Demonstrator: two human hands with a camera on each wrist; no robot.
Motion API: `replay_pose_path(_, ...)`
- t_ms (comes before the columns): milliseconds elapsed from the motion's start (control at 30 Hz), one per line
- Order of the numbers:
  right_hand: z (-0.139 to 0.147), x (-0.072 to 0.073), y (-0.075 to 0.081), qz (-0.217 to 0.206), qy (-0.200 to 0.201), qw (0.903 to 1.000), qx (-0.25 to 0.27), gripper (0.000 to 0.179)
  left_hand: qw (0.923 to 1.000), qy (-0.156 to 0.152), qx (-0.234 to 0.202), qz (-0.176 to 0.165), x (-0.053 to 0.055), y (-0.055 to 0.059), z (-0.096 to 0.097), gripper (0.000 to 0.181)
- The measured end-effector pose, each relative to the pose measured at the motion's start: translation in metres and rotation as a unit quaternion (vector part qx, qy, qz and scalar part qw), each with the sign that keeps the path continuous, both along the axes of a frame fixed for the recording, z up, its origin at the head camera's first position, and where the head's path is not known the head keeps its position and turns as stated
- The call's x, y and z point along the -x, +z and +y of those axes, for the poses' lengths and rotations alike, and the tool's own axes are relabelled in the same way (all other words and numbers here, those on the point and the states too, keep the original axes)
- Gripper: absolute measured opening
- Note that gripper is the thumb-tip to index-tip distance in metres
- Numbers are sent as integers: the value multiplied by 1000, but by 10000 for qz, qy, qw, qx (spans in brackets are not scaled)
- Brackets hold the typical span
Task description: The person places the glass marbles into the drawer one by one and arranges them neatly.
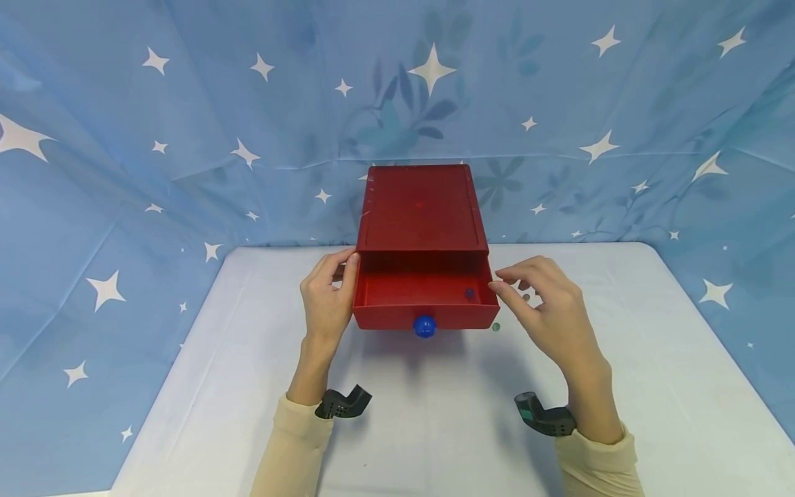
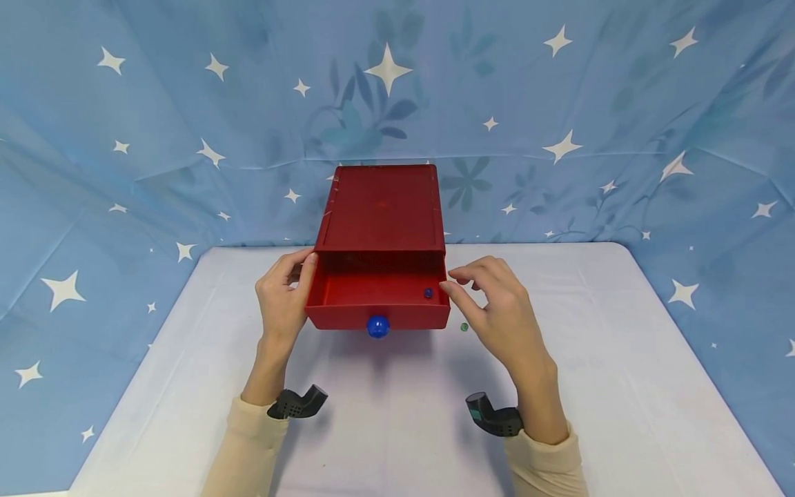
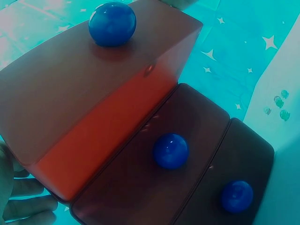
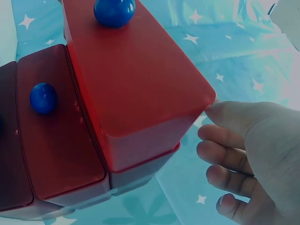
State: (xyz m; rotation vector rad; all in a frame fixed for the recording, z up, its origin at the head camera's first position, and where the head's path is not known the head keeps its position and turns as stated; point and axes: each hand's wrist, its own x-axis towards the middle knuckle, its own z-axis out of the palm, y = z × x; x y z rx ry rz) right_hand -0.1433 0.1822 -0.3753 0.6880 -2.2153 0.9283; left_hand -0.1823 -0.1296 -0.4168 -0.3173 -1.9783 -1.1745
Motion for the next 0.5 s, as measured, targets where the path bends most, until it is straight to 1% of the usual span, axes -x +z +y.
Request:
replay_pose_path(200, 4, 1, 0, 106, -140, 9998, 72, 22, 10000, -5, -39, 26, 1, -1, 0, 18)
replay_pose_path(500, 14, 5, -1, 353, -320, 9983, 324, 24, 10000, -36, 2, -65, 2, -2, -2, 20)
